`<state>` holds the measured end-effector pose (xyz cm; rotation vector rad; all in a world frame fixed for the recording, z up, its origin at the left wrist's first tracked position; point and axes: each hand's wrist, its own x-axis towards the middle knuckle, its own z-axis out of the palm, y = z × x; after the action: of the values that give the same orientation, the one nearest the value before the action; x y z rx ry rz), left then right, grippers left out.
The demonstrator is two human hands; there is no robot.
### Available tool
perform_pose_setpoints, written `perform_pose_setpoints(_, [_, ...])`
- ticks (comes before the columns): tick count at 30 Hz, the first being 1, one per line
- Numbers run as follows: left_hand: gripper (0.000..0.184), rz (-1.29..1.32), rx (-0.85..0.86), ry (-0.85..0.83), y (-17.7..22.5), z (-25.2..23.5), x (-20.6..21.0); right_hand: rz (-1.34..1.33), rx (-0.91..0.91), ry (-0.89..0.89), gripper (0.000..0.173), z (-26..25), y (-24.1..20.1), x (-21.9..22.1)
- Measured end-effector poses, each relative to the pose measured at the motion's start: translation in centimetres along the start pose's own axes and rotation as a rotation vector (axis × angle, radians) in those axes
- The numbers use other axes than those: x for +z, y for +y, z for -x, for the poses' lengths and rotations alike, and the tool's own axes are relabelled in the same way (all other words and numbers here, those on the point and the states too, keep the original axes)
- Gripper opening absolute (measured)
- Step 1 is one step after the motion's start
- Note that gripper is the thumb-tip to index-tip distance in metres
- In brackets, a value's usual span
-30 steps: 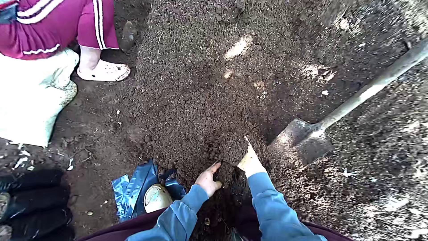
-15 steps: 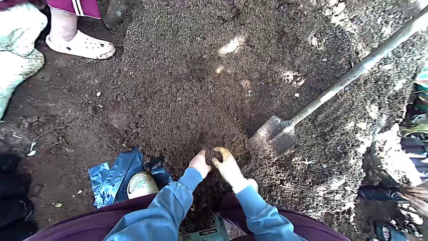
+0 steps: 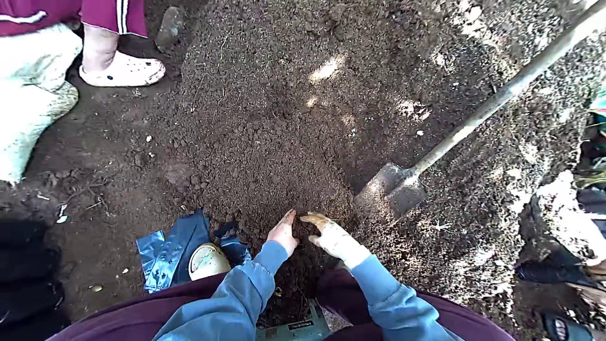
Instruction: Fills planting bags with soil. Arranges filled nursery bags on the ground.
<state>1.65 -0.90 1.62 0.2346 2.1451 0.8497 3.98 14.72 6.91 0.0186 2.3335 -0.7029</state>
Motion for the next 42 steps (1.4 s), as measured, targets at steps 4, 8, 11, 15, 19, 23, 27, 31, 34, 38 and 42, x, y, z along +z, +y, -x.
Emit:
perform_pose_setpoints(4, [0.087,-0.046,0.030,-0.023,0.4,0.3,0.5,0.093,0.049,0.150,0.035,-0.7,0.0,2.5])
perform_pose_setpoints(8, [0.081,-0.108,0.016,-0.029,0.3,-0.1,0.7,0.200,0.093,0.154,0.043,-1.8,-1.2,5.1])
perform_pose_setpoints(11, [0.076,-0.208,0.018,-0.039,1.4,-0.2,-0.3,0.083,-0.057,0.127,0.036,-2.7,1.7,3.2])
perform_pose_setpoints(15, [0.075,-0.318,0.016,-0.014,4.2,1.3,-2.7,-0.564,0.133,0.098,0.056,-2.6,5.7,0.3])
perform_pose_setpoints(19, [0.082,-0.064,-0.272,-0.058,1.1,0.1,-2.5,-0.816,0.339,-0.175,0.081,-2.6,6.8,1.1])
perform_pose_setpoints(23, [0.080,0.594,-0.450,-0.202,-2.8,-0.9,1.2,-0.723,0.391,-0.173,0.080,-4.1,5.7,2.1])
perform_pose_setpoints(27, [0.065,0.631,-0.427,-0.115,-1.9,-1.4,2.1,-0.246,0.332,-0.133,0.078,-4.3,4.0,1.9])
perform_pose_setpoints(31, [0.062,0.515,-0.425,0.022,-1.7,-1.7,2.5,0.092,0.319,-0.041,0.070,-4.6,1.2,3.6])
perform_pose_setpoints(34, [0.069,0.469,-0.429,0.095,-2.0,-1.6,3.2,0.080,0.291,-0.041,0.074,-4.5,1.6,4.0])
perform_pose_setpoints(38, [0.074,0.874,-0.508,0.052,-2.5,0.3,3.5,-0.504,0.318,-0.239,0.087,-4.7,4.4,-0.1])
perform_pose_setpoints(42, [0.089,1.112,-0.585,-0.115,-1.9,1.5,5.3,-0.383,0.353,-0.335,0.074,-5.9,2.4,-1.5])
